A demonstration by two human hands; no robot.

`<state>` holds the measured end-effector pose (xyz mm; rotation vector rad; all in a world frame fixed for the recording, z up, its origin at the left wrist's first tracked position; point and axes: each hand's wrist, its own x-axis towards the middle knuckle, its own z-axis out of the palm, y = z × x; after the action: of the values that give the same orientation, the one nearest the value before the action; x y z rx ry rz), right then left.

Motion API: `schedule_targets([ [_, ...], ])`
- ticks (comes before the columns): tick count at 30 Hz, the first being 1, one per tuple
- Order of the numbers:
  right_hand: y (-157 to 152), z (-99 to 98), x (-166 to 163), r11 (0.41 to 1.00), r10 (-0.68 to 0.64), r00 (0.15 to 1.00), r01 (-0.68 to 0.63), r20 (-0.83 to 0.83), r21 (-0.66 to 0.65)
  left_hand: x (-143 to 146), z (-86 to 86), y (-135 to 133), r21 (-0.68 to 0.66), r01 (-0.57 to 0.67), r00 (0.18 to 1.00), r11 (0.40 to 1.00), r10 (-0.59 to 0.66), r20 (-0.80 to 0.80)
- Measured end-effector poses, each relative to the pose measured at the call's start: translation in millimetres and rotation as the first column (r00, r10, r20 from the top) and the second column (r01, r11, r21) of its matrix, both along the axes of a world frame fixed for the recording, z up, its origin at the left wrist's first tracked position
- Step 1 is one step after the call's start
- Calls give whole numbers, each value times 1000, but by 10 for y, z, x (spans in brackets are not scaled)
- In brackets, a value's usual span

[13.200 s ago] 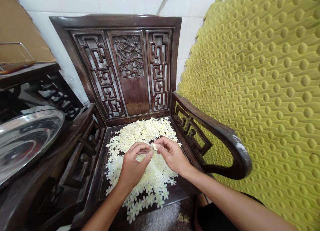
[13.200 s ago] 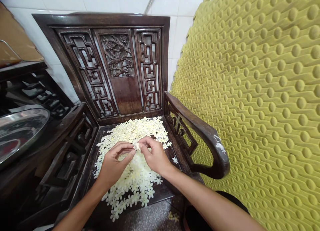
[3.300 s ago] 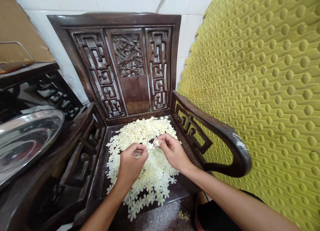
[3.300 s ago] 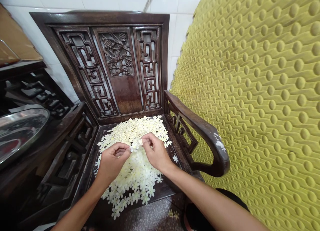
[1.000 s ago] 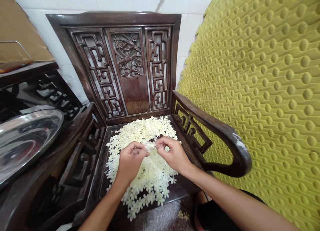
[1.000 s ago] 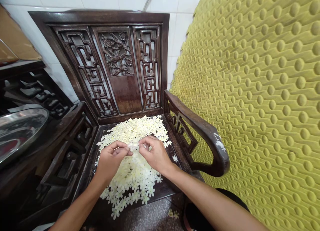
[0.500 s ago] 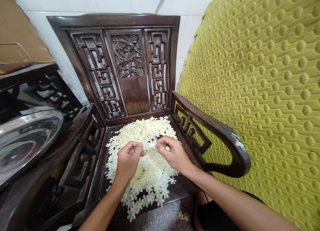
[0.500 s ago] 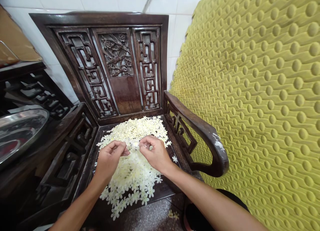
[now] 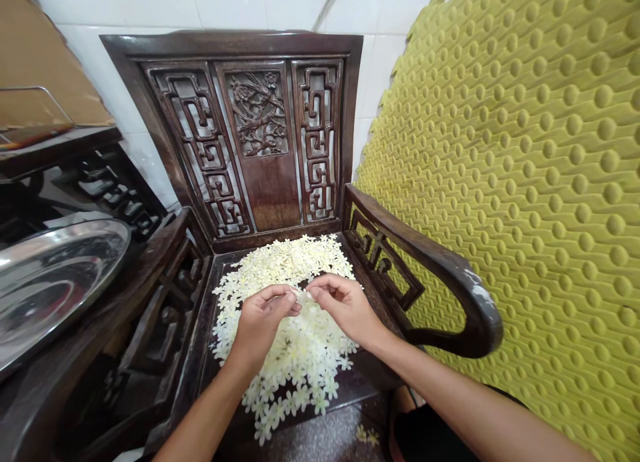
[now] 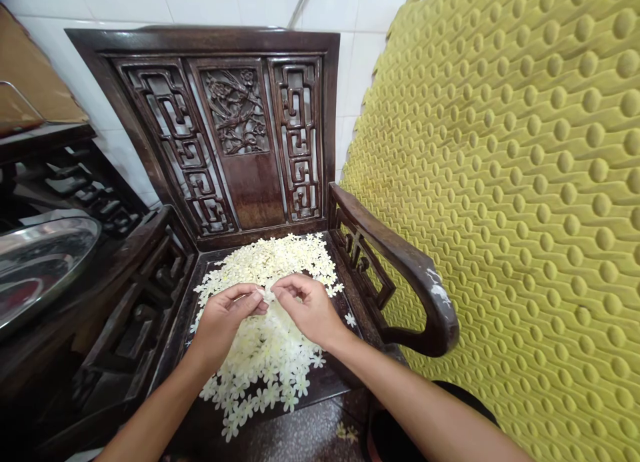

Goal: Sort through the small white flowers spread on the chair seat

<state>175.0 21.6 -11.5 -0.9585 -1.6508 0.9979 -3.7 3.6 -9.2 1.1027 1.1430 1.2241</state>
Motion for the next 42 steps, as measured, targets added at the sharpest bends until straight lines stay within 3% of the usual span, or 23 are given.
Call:
schedule_targets([
  [5, 8, -41, -10, 999, 35, 999, -36, -37, -21, 10, -14, 0, -31, 31, 998, 999, -30, 58],
  [19, -72, 3, -35, 994, 16, 985, -34, 173, 103, 66, -42, -21, -33, 20, 990, 999, -15, 144],
  [30, -44, -7, -17, 985, -65, 967, 23, 246, 170, 82, -31, -27, -33, 61, 998, 998, -60, 9],
  [42, -38, 29, 5, 986, -44, 968, 3, 248, 164, 37, -8, 2, 3, 70, 995, 998, -70, -70],
])
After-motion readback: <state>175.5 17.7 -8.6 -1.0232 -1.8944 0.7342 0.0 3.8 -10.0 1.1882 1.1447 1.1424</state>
